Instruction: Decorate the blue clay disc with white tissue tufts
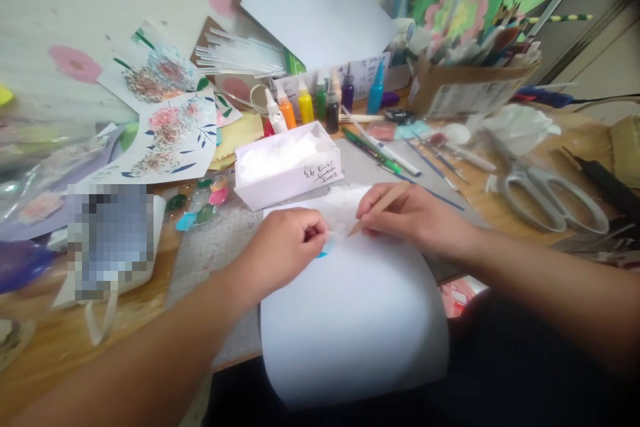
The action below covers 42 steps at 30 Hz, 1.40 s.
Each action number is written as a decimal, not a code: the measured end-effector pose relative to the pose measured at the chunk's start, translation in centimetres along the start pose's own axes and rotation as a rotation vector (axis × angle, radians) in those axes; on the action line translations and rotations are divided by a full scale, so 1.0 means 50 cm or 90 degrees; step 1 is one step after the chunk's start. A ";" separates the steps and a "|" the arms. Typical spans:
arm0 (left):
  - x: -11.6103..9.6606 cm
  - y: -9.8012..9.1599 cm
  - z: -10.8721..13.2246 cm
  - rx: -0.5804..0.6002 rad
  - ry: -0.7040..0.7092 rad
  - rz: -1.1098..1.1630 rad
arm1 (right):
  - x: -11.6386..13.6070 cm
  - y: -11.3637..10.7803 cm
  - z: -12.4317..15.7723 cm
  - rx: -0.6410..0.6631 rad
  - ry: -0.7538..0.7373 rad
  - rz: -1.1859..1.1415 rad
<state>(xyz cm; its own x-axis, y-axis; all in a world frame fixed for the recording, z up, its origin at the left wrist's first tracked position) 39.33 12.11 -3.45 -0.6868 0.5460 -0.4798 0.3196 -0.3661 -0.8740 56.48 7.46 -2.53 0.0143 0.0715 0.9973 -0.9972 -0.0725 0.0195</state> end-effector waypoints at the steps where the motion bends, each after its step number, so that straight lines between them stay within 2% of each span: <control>1: 0.001 0.001 -0.002 -0.002 0.001 -0.002 | -0.004 0.001 0.001 0.007 -0.008 0.000; 4: 0.001 0.003 -0.005 -0.001 0.004 -0.011 | -0.012 0.005 0.002 0.007 -0.041 0.022; 9: -0.003 0.004 -0.007 0.001 0.004 -0.022 | -0.024 0.019 0.005 0.004 -0.023 0.046; 14: -0.002 0.007 -0.009 0.004 0.008 -0.013 | -0.022 0.027 0.005 0.016 -0.077 0.088; 23: 0.016 -0.008 -0.007 0.027 -0.059 0.132 | -0.029 0.038 -0.003 -0.005 -0.116 0.231; 28: 0.033 -0.022 -0.003 0.014 -0.087 0.181 | -0.020 0.047 -0.020 0.011 -0.064 0.245; 30: 0.042 -0.022 -0.004 0.014 -0.098 0.213 | -0.019 0.034 -0.027 0.014 -0.043 0.200; 33: 0.056 -0.023 -0.010 0.004 -0.106 0.248 | -0.009 -0.020 -0.036 -0.076 -0.093 0.175; 35: 0.065 -0.024 -0.014 -0.013 -0.117 0.261 | 0.003 -0.061 -0.043 -0.124 -0.145 0.215; 38: 0.073 -0.028 -0.018 -0.045 -0.128 0.278 | 0.016 -0.096 -0.052 -0.077 -0.169 0.325; 42: 0.077 -0.032 -0.019 -0.073 -0.115 0.302 | 0.012 -0.090 -0.059 0.034 -0.170 0.458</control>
<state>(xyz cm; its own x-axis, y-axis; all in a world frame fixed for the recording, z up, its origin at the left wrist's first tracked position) 36.80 15.52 -3.99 -0.5468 0.1976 -0.8136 0.6860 -0.4514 -0.5707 60.74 10.77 -2.22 -0.6127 -0.2527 0.7488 -0.7629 -0.0583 -0.6439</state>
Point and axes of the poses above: each hand's wrist, its own z-axis away from the middle knuckle, its own y-axis out of the palm, x = y × z, the point moved 4 cm from there along -z, towards the middle knuckle, and after that the axes turned 10 degrees about -z, right-handed, at the moved point
